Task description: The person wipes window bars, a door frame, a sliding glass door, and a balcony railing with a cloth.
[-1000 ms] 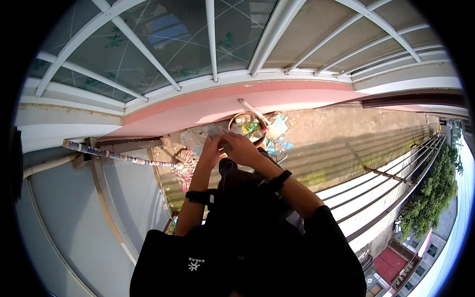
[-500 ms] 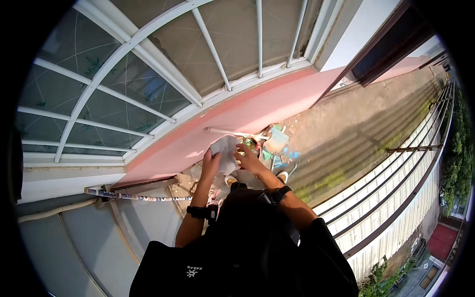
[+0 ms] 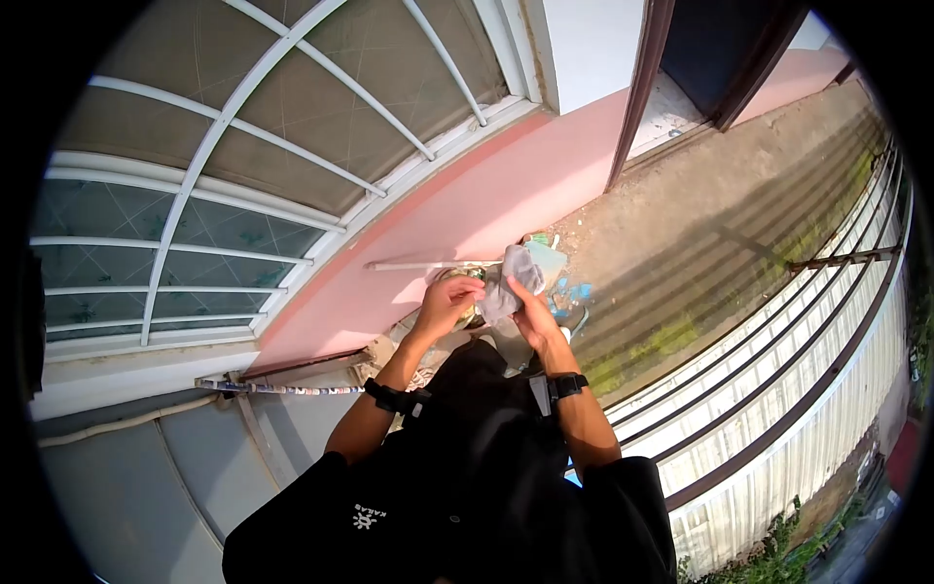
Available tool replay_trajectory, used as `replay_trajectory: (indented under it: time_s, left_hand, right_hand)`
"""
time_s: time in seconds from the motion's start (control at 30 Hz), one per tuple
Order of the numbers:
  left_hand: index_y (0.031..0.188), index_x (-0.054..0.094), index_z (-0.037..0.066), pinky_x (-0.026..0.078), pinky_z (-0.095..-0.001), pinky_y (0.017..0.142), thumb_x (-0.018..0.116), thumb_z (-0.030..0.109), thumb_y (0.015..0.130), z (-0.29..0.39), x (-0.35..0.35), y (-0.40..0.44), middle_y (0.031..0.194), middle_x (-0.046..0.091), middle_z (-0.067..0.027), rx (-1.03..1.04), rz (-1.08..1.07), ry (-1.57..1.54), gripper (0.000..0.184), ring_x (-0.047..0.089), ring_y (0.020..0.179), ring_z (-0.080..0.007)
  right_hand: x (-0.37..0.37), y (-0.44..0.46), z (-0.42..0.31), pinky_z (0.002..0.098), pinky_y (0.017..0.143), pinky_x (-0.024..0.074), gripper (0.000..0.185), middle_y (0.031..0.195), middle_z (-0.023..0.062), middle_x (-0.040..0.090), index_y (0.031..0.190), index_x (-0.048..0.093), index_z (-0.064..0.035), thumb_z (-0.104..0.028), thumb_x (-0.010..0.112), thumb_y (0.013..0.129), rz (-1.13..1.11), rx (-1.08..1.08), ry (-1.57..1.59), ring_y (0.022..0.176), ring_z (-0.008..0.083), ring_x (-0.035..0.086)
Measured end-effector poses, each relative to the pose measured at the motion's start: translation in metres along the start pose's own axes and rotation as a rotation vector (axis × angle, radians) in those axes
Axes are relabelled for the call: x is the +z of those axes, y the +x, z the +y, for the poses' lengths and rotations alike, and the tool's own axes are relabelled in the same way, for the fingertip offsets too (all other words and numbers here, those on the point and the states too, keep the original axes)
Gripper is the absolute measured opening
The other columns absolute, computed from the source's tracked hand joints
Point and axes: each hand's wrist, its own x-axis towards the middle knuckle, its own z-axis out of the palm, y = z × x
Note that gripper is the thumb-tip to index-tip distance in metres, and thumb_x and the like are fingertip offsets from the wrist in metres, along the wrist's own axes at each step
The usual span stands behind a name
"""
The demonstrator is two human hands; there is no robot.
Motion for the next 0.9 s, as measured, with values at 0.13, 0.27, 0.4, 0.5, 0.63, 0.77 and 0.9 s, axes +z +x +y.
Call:
replay_trajectory:
  time_s: [0.13, 0.27, 0.4, 0.5, 0.63, 0.77, 0.9]
  left_hand:
    - [0.11, 0.067, -0.008, 0.06, -0.0295, 0.08, 0.061, -0.004, 0.097, 0.013, 0.003, 0.015, 0.101, 0.076, -0.0173, -0.031, 0.014, 0.04, 0.014, 0.076, 0.088, -0.0202]
    - [0.111, 0.068, -0.006, 0.057, -0.0272, 0.072, 0.063, 0.003, 0.098, 0.023, -0.001, 0.042, 0.091, 0.076, -0.0136, -0.098, 0.003, 0.193, 0.016, 0.074, 0.079, -0.0166]
    - [0.13, 0.064, 0.008, 0.056, -0.0316, 0.073, 0.075, 0.014, 0.093, 0.007, -0.006, 0.072, 0.097, 0.075, -0.0116, 0.043, -0.052, 0.357, 0.04, 0.072, 0.077, -0.0184]
    - [0.139, 0.061, 0.011, 0.057, -0.0331, 0.081, 0.082, 0.015, 0.085, 0.052, 0.001, 0.088, 0.131, 0.063, -0.0128, 0.17, -0.242, 0.378, 0.057, 0.072, 0.093, -0.019]
    - [0.121, 0.072, 0.006, 0.058, -0.0367, 0.081, 0.083, 0.014, 0.082, 0.068, -0.013, 0.128, 0.108, 0.072, -0.0142, 0.188, -0.268, 0.423, 0.042, 0.072, 0.099, -0.0246]
    - [0.102, 0.076, 0.001, 0.054, -0.0356, 0.072, 0.084, 0.013, 0.081, 0.07, -0.033, 0.146, 0.089, 0.073, -0.0122, 0.161, -0.062, 0.424, 0.026, 0.068, 0.079, -0.0211]
    - [0.097, 0.075, 0.001, 0.052, -0.039, 0.089, 0.086, 0.017, 0.077, 0.079, -0.051, 0.158, 0.094, 0.073, -0.0125, 0.428, 0.087, 0.544, 0.027, 0.064, 0.096, -0.0296]
  right_hand:
    - [-0.036, 0.01, -0.006, 0.0386, 0.101, 0.0517, 0.049, 0.136, 0.0118, 0.065, 0.146, 0.052, -0.002, -0.015, 0.065, 0.101, 0.143, -0.09, -0.019, 0.121, 0.0238, 0.064]
    - [-0.059, 0.024, -0.013, 0.0376, 0.1, 0.0502, 0.041, 0.127, 0.0149, 0.071, 0.137, 0.059, 0.0026, -0.013, 0.064, 0.099, 0.305, -0.303, -0.633, 0.115, 0.0255, 0.066]
    - [-0.047, 0.029, -0.038, 0.0436, 0.097, 0.052, 0.05, 0.117, 0.027, 0.07, 0.134, 0.06, 0.0, -0.026, 0.071, 0.092, 0.248, -0.374, -1.121, 0.113, 0.0417, 0.067]
    - [-0.009, 0.032, -0.069, 0.0465, 0.09, 0.0536, 0.051, 0.109, 0.0273, 0.071, 0.133, 0.061, -0.0008, -0.022, 0.072, 0.089, 0.035, -0.36, -1.311, 0.103, 0.0437, 0.069]
    - [0.035, 0.057, -0.108, 0.0442, 0.088, 0.0541, 0.044, 0.108, 0.0248, 0.073, 0.127, 0.067, -0.0023, -0.016, 0.075, 0.086, -0.107, -0.32, -1.553, 0.102, 0.0396, 0.07]
    - [0.065, 0.077, -0.127, 0.0467, 0.083, 0.0551, 0.033, 0.102, 0.0232, 0.073, 0.114, 0.072, -0.0042, -0.019, 0.077, 0.085, -0.061, -0.33, -1.602, 0.095, 0.0421, 0.07]
    - [0.079, 0.09, -0.143, 0.0458, 0.08, 0.0549, 0.03, 0.096, 0.0212, 0.073, 0.109, 0.073, -0.002, -0.021, 0.079, 0.085, 0.023, -0.403, -1.652, 0.091, 0.0403, 0.07]
